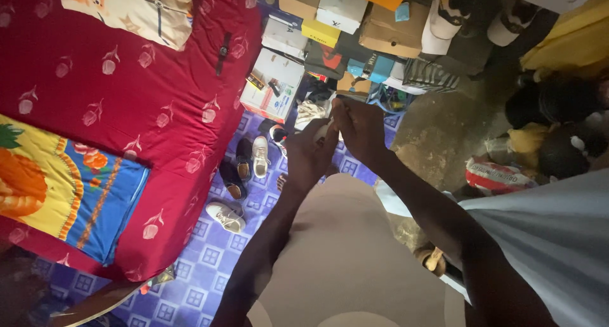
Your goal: Repairing a pair of sneakers by applying adhesive to the soles.
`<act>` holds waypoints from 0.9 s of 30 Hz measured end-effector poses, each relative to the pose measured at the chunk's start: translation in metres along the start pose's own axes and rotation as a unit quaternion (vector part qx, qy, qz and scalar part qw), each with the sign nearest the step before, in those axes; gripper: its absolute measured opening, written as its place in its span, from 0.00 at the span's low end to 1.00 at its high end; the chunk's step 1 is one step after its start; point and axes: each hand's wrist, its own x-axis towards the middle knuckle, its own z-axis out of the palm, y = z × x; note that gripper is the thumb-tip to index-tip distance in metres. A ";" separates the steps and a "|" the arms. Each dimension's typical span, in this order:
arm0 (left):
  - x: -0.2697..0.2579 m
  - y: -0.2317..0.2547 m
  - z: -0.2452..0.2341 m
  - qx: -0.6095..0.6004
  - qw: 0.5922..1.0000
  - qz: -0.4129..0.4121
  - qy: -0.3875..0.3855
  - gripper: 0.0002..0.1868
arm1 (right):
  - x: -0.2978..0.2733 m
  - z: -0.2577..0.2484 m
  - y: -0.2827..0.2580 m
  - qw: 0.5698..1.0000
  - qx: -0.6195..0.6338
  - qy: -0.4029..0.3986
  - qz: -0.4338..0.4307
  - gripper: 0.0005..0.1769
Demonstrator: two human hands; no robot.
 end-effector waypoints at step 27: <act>0.020 0.043 0.117 -0.102 0.991 0.029 0.077 0.13 | 0.047 -0.130 0.031 0.982 0.093 -0.115 -0.120 0.22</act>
